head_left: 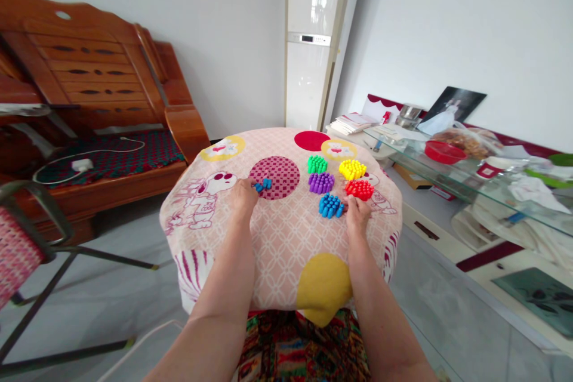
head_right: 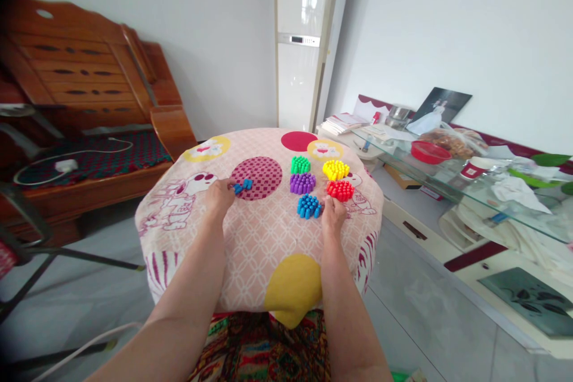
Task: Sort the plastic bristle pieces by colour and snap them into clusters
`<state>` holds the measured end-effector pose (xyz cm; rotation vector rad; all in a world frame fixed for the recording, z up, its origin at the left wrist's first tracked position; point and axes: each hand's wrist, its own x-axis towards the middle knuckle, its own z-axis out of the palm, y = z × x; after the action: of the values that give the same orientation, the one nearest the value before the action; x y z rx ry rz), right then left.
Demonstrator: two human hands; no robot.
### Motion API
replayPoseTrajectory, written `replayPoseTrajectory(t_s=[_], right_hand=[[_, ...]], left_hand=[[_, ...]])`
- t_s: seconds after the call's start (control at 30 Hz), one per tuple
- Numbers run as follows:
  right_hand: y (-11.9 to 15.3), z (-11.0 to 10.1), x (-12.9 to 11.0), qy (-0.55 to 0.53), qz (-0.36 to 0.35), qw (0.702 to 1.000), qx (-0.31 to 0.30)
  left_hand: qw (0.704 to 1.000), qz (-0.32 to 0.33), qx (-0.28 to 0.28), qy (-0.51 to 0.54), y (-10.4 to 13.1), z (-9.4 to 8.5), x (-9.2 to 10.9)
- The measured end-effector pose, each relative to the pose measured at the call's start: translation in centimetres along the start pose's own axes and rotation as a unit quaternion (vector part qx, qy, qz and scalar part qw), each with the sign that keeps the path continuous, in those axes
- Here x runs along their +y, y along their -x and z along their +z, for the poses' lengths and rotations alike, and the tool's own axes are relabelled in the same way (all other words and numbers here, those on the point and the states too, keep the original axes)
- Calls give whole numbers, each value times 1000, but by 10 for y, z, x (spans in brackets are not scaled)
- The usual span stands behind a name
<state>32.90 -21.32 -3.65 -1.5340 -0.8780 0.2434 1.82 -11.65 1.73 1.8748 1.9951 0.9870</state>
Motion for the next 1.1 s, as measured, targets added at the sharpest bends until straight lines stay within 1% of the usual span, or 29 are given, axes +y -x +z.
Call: replayPoseTrajectory(t_s=[0.1,0.17,0.23,0.27,0.33,0.43,0.47,0.53,0.63,0.73,0.93,1.0,1.1], right_hand=[[-1,1,2,3,-1,1000,-2],[-2,1,3,1,-4,1000,-3],[-2,1,4,3,-7,1000,1],[-2,1,4,6,-7,1000,4],[-2,2,3,12,-4,1000,4],[-1,1,0,2,10,1000,-4],[-1,0,-1,-1,15,1000,-6],[0,-1,-6,1,17,1000,-6],[1,-3,-12,18,-1,1000,-2],[2,-4,-16,33,-12,999,13],[4,-2,-14,-27,44,998,32],[4,-2,-13,-16,41,998,38],[4,-3,-13,20,11,999,32]], left_hand=[[1000,0,23,17,3,-3,13],[998,10,40,51,7,-8,25],[993,58,38,91,17,-11,44],[989,93,29,108,24,-11,55],[975,175,-7,134,43,-7,78],[935,298,-101,162,79,8,110],[922,325,-127,167,90,14,118],[903,363,-161,161,108,27,129],[893,385,-191,131,121,42,138],[898,380,-198,98,123,50,141],[913,354,-184,86,124,53,137],[918,344,-178,82,126,53,135],[923,340,-170,52,129,56,133]])
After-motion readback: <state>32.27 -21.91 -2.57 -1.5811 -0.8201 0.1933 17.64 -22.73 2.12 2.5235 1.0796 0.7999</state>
